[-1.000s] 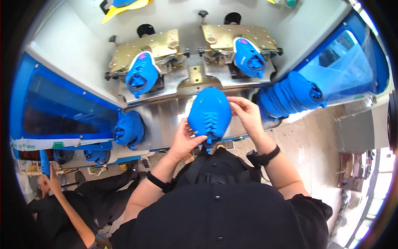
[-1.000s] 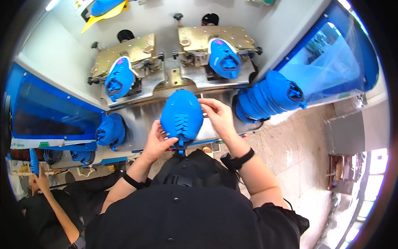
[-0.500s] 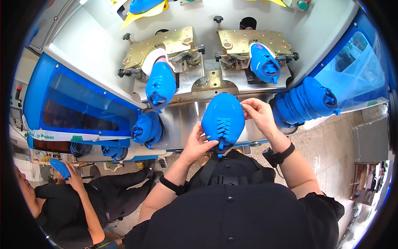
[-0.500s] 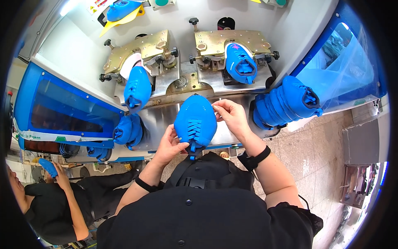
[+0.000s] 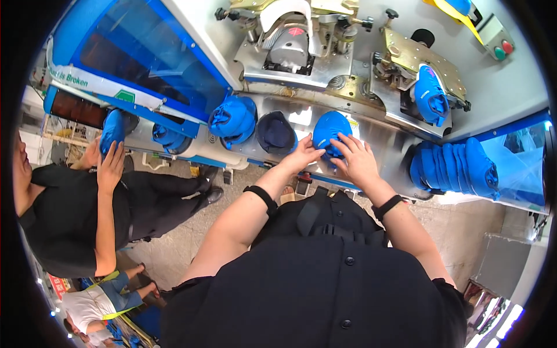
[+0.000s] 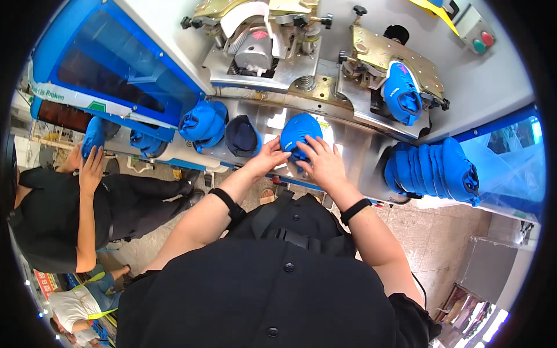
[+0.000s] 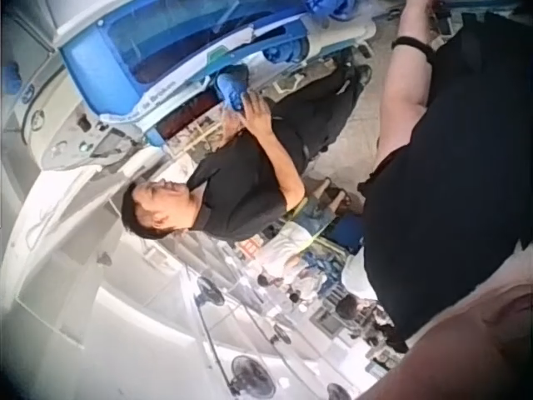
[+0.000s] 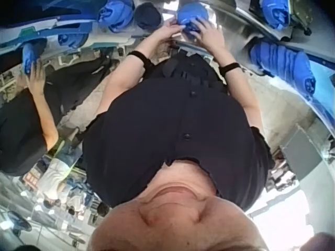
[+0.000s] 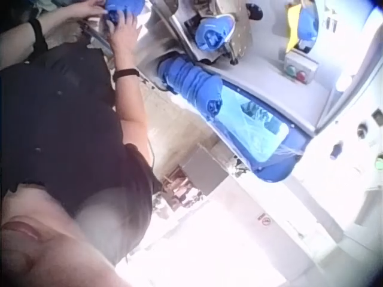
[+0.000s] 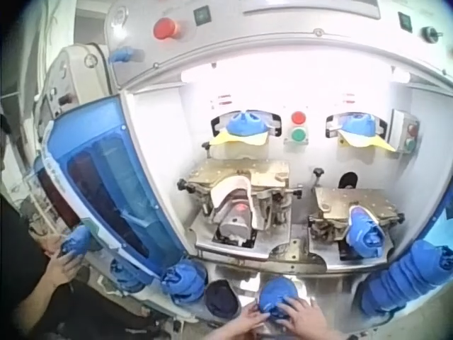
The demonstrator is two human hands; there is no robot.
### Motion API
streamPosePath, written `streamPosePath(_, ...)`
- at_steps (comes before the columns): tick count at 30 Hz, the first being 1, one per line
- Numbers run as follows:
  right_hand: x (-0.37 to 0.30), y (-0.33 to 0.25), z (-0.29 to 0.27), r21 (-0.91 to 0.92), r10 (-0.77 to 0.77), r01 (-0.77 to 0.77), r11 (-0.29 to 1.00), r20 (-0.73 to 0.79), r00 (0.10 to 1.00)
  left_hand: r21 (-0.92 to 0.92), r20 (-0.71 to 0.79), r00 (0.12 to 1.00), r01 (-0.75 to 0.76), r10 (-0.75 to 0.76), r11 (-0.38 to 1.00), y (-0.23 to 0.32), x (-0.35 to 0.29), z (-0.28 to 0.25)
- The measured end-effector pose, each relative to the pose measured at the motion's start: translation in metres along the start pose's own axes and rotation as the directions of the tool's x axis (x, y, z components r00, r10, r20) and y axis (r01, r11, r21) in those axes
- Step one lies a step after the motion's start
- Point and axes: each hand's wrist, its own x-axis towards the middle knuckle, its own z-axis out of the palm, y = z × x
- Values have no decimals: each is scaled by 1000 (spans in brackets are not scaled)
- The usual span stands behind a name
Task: Operates a machine to press and shape shoe uppers onto lasts.
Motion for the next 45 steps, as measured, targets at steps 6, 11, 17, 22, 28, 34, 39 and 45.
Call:
streamPosePath(6,45,-33,-6,142,-172,198,970,-175,969,26,-31,982,186,-186,982,18,-48,-36)
streamPosePath(11,131,-86,12,94,-423,438,894,-145,894,101,0,996,87,-87,991,-8,-43,-61)
streamPosePath(17,171,-92,15,435,-426,297,850,236,873,207,98,992,53,-75,977,25,-81,-70)
streamPosePath(22,172,-67,-6,898,-126,-360,253,400,908,601,-288,915,-57,283,797,82,-153,-84)
streamPosePath(28,159,-80,3,799,-69,-545,-254,547,834,552,-231,765,-405,601,729,115,-169,-82)
streamPosePath(34,145,-104,-10,766,-60,-528,-368,547,835,572,-241,718,-438,652,694,140,-162,-58)
streamPosePath(39,144,-117,-27,749,-14,-518,-413,563,826,845,-110,503,-406,857,347,163,-169,-61)
streamPosePath(45,150,-99,-33,842,90,-534,-73,539,838,896,-385,419,-45,822,442,176,-124,-113)
